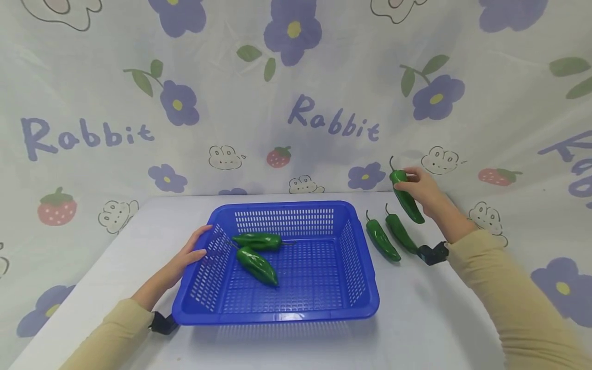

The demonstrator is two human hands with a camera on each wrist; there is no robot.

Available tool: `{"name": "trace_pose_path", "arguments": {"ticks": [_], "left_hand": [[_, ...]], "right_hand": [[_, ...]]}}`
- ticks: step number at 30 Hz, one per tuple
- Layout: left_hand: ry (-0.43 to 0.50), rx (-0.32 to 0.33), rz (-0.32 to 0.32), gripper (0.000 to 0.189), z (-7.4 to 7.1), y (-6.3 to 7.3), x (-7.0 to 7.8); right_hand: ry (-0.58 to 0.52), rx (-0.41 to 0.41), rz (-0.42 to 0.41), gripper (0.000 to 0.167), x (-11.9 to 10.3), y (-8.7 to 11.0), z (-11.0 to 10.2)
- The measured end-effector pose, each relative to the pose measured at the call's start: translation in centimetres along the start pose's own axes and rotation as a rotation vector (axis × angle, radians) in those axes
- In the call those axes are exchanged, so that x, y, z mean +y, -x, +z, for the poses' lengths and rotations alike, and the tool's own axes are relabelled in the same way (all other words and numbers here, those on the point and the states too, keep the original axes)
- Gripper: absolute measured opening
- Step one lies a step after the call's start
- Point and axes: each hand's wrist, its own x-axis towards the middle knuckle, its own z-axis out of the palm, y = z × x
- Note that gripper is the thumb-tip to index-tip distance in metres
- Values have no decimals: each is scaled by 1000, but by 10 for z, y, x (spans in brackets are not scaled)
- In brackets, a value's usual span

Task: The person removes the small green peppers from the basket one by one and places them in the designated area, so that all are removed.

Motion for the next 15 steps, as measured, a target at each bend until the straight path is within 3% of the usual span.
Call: {"name": "trace_pose_path", "arguments": {"ticks": [15], "left_hand": [[2,1,-7,65,0,0,2]], "right_hand": [[82,110,16,69,48,-11,3]]}}
